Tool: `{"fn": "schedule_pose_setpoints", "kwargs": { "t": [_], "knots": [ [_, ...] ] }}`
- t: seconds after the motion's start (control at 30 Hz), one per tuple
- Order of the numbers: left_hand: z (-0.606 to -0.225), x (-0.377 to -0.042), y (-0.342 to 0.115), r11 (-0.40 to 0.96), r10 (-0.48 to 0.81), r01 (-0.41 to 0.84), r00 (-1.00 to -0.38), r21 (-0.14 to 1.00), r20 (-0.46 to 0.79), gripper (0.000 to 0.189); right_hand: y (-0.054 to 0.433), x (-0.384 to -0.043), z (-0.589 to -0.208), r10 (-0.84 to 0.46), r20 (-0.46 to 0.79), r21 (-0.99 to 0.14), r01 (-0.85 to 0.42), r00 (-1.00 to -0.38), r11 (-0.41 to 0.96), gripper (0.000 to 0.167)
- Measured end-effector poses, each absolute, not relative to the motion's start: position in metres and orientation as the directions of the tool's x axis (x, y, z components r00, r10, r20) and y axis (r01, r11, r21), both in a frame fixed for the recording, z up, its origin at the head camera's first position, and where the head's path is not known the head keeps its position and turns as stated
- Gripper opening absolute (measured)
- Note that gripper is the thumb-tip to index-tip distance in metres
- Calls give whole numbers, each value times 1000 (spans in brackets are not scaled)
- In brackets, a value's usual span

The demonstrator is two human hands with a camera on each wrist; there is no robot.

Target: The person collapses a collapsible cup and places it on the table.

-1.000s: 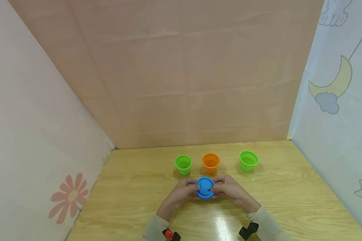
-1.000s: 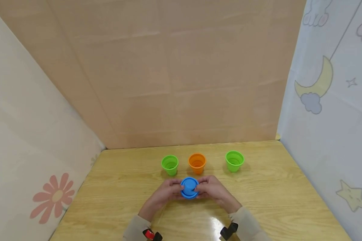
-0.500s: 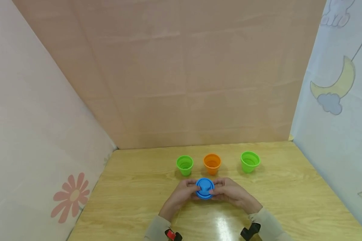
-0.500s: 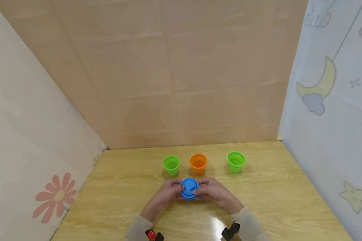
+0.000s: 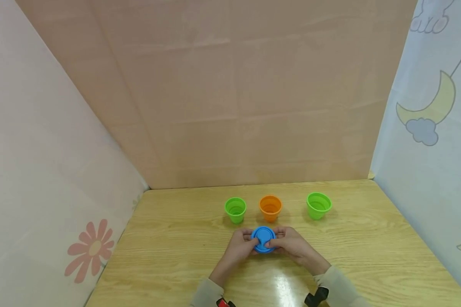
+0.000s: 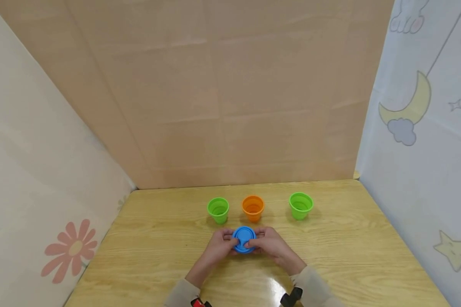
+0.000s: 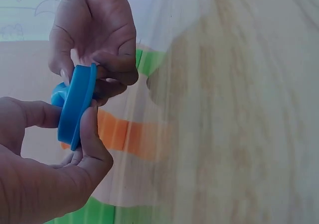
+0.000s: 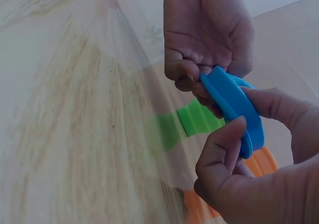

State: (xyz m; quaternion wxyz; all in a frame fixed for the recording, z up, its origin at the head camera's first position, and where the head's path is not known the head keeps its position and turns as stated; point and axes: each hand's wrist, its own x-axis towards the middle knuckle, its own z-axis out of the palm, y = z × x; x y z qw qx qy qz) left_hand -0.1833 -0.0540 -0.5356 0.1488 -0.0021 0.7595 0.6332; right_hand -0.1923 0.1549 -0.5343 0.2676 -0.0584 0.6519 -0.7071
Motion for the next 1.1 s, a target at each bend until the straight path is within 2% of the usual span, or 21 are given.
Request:
{"fn": "schedule_pose_setpoints", "kwargs": {
  "t": [0.23, 0.43, 0.53, 0.83, 1.1],
  "knots": [
    [-533, -183, -55, 150, 253, -207, -937, 967, -240, 36, 160, -194, -534, -401, -282, -954, 298, -871, 25, 44],
    [-529, -186, -62, 63, 347, -244, -904, 968, -250, 46, 165, -195, -532, -419, -267, -956, 293, -868, 2, 51],
    [-531, -188, -64, 48, 352, -253, -901, 966, -254, 51, 166, -196, -531, -442, -257, -956, 294, -860, -18, 52],
    [-536, -191, -64, 19, 346, -264, -903, 964, -254, 46, 164, -197, -532, -458, -241, -956, 290, -856, -40, 46],
    [-535, -188, -62, -9, 294, -228, -931, 974, -215, 48, 162, -195, -529, -458, -227, -961, 273, -859, -35, 54]
  ]
}}
